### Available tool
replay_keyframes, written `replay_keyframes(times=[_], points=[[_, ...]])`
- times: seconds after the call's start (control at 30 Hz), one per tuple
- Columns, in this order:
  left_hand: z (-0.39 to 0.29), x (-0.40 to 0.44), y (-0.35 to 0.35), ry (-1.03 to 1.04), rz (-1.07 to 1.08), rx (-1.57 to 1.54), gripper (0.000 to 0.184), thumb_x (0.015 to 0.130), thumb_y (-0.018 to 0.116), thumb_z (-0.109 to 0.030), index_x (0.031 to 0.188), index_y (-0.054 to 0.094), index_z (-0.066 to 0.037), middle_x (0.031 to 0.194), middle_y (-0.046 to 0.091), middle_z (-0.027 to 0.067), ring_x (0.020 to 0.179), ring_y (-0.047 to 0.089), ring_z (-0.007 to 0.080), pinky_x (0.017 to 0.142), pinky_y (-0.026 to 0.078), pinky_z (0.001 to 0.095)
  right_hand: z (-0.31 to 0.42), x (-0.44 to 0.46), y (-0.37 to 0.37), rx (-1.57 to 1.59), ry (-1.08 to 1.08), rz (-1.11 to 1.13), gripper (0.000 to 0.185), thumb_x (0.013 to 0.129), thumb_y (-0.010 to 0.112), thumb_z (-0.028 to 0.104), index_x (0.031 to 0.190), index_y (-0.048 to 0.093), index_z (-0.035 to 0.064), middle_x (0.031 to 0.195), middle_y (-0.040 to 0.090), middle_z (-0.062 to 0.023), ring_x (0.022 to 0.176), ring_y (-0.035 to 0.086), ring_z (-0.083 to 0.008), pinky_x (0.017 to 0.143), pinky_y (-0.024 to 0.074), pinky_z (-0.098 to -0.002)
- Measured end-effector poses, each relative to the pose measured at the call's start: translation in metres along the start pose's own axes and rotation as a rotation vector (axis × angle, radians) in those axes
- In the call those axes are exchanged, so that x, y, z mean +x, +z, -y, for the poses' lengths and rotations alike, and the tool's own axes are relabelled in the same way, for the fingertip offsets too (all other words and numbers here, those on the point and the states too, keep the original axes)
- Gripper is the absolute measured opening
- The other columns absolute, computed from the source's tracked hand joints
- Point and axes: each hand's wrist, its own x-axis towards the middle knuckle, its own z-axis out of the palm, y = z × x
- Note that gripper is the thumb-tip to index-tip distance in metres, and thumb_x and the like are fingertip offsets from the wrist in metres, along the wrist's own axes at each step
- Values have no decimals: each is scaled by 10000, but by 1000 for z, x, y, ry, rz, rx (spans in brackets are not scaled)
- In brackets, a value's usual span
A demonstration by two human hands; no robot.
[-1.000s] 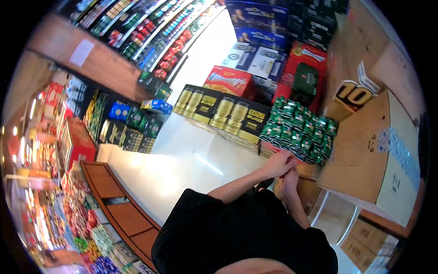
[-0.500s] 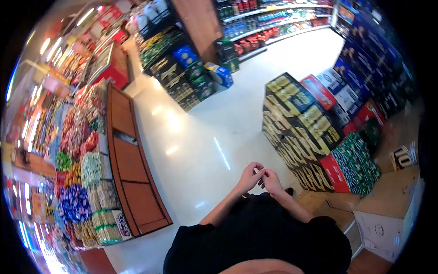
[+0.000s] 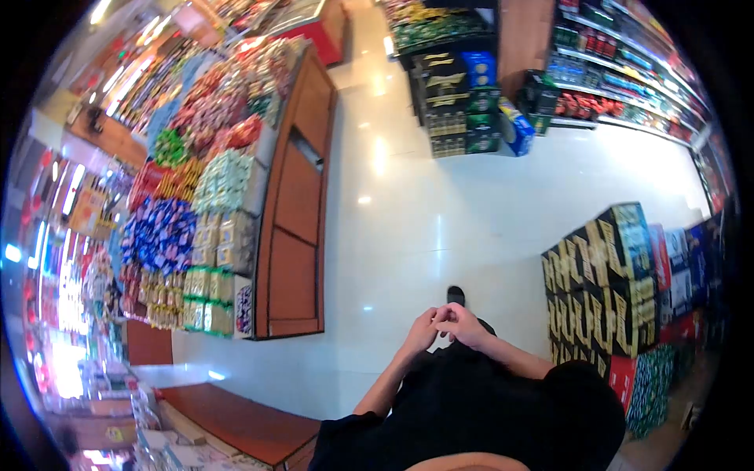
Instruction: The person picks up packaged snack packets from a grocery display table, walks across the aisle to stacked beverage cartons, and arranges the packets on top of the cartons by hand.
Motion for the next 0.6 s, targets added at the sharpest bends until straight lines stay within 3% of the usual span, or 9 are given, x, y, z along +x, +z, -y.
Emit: replay_keyframes(times=[0.13, 0.27, 0.4, 0.43, 0.53, 0.6], points=[[-17, -4, -39, 61, -105, -68, 418, 976, 397, -352, 1091, 571, 11, 847, 624, 103, 771, 565, 159, 688, 454, 309, 11, 65, 16, -107, 87, 149, 224, 831, 627, 148, 997, 510, 54, 843, 587, -26, 705, 568, -113, 531, 443, -233], [33, 33, -101, -21, -320, -205, 360, 977, 396, -301, 1117, 587, -30, 814, 611, 70, 738, 534, 144, 668, 439, 292, 23, 150, 48, -178, 114, 284, 278, 841, 625, 177, 1054, 522, 31, 821, 577, -14, 699, 559, -103, 529, 434, -228], [21, 58, -197, -129, -374, 144, 446, 972, 356, -372, 900, 591, 0, 756, 611, 147, 734, 587, 233, 656, 442, 359, 72, 232, 98, -190, 72, 426, 408, 836, 634, 188, 1168, 498, -5, 866, 576, -36, 739, 576, -119, 547, 450, -250], [-5, 62, -218, -97, -425, 145, 489, 968, 332, -399, 806, 561, 2, 751, 609, 169, 738, 597, 296, 657, 440, 393, 88, 251, 108, -243, 25, 457, 443, 835, 636, 194, 1201, 487, -7, 883, 572, -46, 754, 582, -124, 558, 456, -259], [-44, 80, -278, -104, -465, 225, 491, 969, 327, -392, 801, 567, 2, 759, 613, 156, 731, 592, 314, 659, 441, 402, 125, 313, 132, -223, -43, 512, 418, 837, 640, 210, 1176, 502, 8, 813, 597, -32, 732, 580, -119, 568, 459, -274], [-38, 97, -306, -73, -490, 329, 497, 972, 319, -386, 845, 591, 10, 747, 612, 199, 727, 599, 365, 642, 446, 435, 141, 344, 145, -269, -59, 472, 382, 835, 645, 209, 1133, 524, 3, 779, 608, -33, 712, 581, -115, 562, 457, -274]])
